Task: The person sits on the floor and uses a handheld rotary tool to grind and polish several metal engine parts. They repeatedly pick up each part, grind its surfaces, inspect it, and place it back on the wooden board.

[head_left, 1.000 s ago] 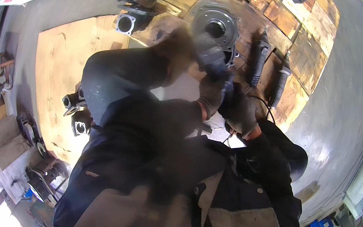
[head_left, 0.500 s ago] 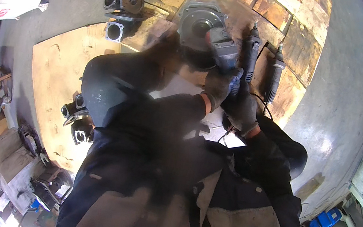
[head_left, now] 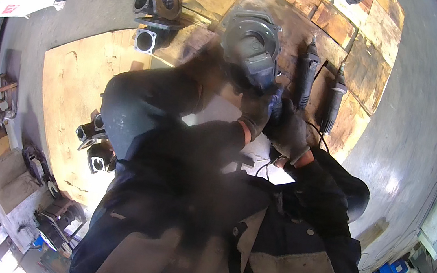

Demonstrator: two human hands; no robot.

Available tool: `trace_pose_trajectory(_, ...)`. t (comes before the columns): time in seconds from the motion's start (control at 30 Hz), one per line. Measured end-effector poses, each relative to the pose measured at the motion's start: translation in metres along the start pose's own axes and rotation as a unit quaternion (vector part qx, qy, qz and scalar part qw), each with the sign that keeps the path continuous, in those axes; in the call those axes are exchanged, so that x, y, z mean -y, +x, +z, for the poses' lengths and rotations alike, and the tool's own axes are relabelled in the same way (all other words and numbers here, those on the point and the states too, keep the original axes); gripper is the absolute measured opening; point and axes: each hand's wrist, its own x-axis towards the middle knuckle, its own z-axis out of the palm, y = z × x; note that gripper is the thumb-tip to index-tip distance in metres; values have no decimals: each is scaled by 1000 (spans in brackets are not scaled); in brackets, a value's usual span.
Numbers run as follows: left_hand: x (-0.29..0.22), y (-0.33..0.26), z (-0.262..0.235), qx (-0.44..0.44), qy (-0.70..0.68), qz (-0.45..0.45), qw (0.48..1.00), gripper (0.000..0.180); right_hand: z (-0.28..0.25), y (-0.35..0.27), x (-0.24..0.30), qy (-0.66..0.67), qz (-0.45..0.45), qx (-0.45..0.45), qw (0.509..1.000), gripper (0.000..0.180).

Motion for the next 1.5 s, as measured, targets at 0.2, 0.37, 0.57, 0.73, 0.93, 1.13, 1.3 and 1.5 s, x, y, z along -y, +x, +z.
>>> trace_pose_trajectory(0.2,-18,32,4,-9,-175,-34,984,29,5,47,-9,-1,-35,13,999,63)
trace_pose_trajectory(0.37,-26,60,12,59,-124,-88,987,24,4,55,-17,-96,-15,10,995,65)
trace_pose_trajectory(0.57,-5,15,10,95,29,35,994,37,10,9,-13,9,57,-63,996,78)
trace_pose_trajectory(0.73,-3,20,3,81,25,10,996,39,5,14,-16,19,96,15,995,77)
trace_pose_trajectory(0.93,-2,38,3,56,-75,-75,993,39,6,37,-17,-8,84,47,995,74)
trace_pose_trajectory(1.13,15,40,-2,55,-94,-114,987,39,15,34,-20,-8,115,51,992,72)
trace_pose_trajectory(1.3,5,42,-3,74,-68,-84,991,36,20,39,-15,-41,102,24,994,67)
trace_pose_trajectory(1.5,-34,26,-6,70,-70,-91,991,31,7,25,7,22,84,1,996,66)
